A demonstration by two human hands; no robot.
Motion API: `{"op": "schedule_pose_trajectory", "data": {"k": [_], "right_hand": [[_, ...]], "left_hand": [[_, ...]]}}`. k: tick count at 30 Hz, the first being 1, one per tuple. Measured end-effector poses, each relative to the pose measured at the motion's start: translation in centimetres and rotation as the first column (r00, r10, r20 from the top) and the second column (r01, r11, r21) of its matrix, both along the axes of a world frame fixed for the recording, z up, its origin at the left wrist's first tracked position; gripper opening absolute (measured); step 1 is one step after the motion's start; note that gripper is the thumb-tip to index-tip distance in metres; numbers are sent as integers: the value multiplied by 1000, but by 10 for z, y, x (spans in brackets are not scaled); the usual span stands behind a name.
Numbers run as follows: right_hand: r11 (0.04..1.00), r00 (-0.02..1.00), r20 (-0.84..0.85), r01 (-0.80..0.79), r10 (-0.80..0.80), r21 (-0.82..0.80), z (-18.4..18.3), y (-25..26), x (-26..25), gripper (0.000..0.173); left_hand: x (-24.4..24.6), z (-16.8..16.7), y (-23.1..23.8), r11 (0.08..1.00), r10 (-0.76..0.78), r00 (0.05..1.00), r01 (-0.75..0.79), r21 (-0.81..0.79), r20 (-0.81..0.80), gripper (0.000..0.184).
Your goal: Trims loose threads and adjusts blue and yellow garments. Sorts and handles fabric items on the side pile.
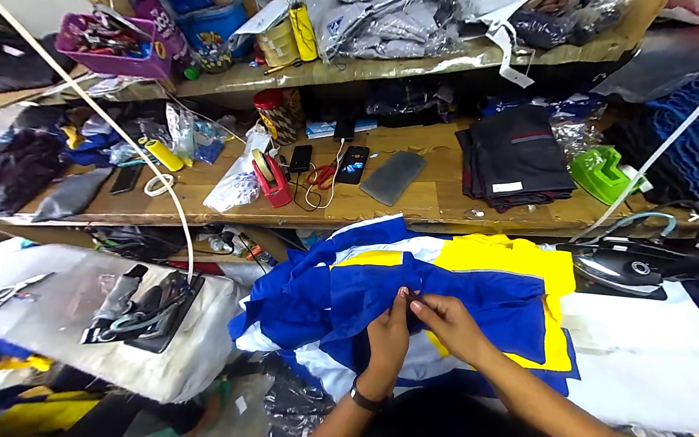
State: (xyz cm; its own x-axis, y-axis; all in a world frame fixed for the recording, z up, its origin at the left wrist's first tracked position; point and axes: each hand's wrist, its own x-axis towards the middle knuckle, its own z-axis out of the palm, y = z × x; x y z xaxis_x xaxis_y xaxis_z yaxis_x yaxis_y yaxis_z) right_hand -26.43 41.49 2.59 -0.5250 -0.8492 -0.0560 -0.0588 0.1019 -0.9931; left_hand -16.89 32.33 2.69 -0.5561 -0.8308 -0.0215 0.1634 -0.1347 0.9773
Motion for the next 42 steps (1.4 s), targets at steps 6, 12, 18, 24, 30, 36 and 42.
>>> {"op": "schedule_pose_trajectory", "data": {"k": [6, 12, 18, 24, 30, 36, 42], "right_hand": [[991, 830, 544, -77, 122, -105, 14, -3, 0, 45], [995, 899, 436, 2, 42, -101, 8, -9, 6, 46], [985, 901, 428, 13, 65, -175, 4, -8, 16, 46], [984, 862, 502, 23, 68, -175, 0, -9, 20, 49], [990, 887, 449, -49, 105, -135, 3, -8, 11, 43], [978, 749, 634, -92, 193, -189, 9, -5, 11, 46], [995, 988, 156, 16, 0, -101, 4, -6, 12, 37]], "left_hand": [[-2, -1, -1, 999, 6, 999, -8, -51, -36, 20], [-3, 5, 0, 999, -24, 996, 28, 38, -85, 17], [-4, 14, 3, 982, 2, 988, 27, 187, -152, 12], [-6, 7, 2, 978, 19, 985, 16, 206, -170, 11], [-2, 5, -4, 986, 29, 989, -4, 169, -144, 15], [2, 0, -6, 998, 31, 996, -34, -48, -79, 13], [6, 12, -3, 1000, 13, 1000, -13, -5, 15, 17]]}}
